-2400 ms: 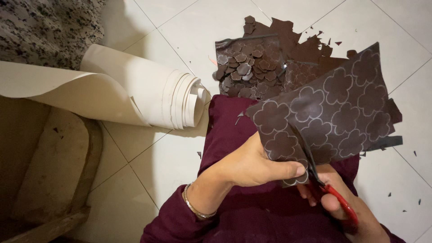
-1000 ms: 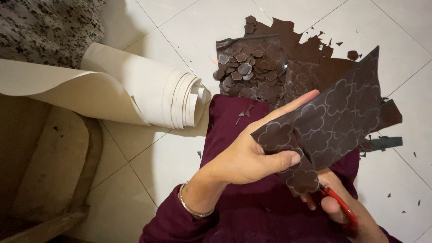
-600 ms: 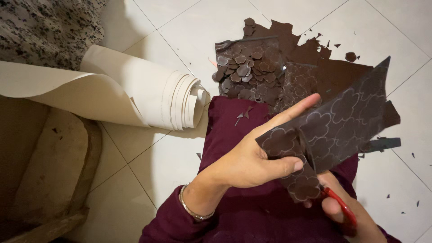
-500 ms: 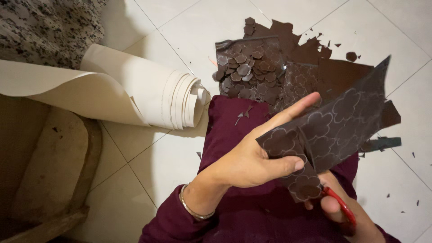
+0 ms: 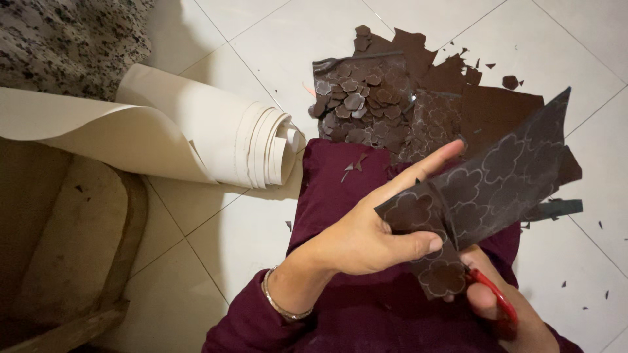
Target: The person sits on the floor and uses red-handled scissors to cut cloud-shaped pieces from a sheet of dark brown patterned material. The person repeatedly cuts along the outlines and places the finished shapes onto a growing pile on the floor.
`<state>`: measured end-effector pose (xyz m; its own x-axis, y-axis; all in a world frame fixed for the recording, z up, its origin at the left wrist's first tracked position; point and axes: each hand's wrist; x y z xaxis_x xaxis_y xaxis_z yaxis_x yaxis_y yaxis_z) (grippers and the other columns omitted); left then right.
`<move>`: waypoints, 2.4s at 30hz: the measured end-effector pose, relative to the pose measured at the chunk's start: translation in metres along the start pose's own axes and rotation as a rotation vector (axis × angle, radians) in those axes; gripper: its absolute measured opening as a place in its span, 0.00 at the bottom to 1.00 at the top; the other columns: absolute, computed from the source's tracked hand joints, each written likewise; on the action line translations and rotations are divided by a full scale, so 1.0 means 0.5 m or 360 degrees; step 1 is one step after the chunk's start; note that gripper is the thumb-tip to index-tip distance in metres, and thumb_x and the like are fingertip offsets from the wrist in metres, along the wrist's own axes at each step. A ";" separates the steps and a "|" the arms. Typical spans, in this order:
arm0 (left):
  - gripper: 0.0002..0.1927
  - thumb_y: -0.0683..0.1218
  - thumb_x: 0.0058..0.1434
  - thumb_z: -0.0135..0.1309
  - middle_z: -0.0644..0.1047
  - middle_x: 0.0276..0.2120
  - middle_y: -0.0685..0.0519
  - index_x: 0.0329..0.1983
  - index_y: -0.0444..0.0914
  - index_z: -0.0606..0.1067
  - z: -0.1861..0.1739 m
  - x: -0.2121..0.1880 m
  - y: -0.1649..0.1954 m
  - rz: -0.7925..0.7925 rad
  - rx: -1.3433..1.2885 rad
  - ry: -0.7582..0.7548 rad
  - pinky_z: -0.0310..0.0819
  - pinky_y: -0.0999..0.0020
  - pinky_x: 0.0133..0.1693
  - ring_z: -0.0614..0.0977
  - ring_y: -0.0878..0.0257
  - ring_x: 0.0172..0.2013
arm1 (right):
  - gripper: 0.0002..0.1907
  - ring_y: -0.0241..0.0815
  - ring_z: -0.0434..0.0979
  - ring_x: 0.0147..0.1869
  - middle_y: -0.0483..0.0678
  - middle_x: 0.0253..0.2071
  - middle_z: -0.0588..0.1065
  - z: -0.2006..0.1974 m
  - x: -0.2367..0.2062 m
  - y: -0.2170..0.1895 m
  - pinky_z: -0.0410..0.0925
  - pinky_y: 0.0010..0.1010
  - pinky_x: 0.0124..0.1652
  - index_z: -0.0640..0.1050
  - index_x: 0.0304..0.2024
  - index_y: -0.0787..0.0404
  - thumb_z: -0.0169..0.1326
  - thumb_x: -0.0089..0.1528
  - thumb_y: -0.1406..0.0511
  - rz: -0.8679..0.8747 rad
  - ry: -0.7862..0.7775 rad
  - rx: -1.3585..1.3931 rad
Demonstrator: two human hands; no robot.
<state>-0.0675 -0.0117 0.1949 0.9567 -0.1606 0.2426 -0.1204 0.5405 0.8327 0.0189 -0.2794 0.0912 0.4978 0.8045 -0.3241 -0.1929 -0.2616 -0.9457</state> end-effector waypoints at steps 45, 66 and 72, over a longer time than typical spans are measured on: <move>0.45 0.29 0.61 0.50 0.72 0.61 0.54 0.82 0.38 0.53 -0.031 0.005 -0.025 -0.0109 0.0173 0.0045 0.71 0.70 0.61 0.74 0.69 0.57 | 0.58 0.32 0.74 0.16 0.45 0.18 0.74 -0.027 0.037 0.049 0.69 0.24 0.16 0.76 0.27 0.63 0.39 0.30 0.18 0.0110 0.0002 -0.0264; 0.22 0.36 0.67 0.58 0.77 0.51 0.50 0.64 0.32 0.72 -0.046 0.008 -0.091 0.0054 0.0051 0.0562 0.75 0.66 0.57 0.78 0.64 0.53 | 0.31 0.34 0.73 0.24 0.47 0.26 0.78 0.005 0.055 -0.034 0.66 0.26 0.23 0.82 0.41 0.68 0.63 0.53 0.47 -0.0076 0.0315 -0.0142; 0.14 0.39 0.70 0.54 0.80 0.40 0.55 0.58 0.32 0.76 -0.050 0.007 -0.091 -0.0025 -0.0155 0.0647 0.79 0.72 0.43 0.81 0.69 0.39 | 0.06 0.38 0.71 0.20 0.49 0.20 0.73 -0.014 0.059 -0.064 0.63 0.29 0.22 0.79 0.37 0.68 0.58 0.60 0.69 -0.0144 0.0816 -0.0221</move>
<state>-0.0519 -0.0164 0.1456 0.9873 0.1588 -0.0024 -0.0977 0.6195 0.7789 0.0458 -0.2513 0.1119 0.8630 0.4725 -0.1790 -0.0337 -0.2996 -0.9535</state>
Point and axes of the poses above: each hand's wrist, its own x-axis towards the middle knuckle, its own z-axis out of the palm, y = z × x
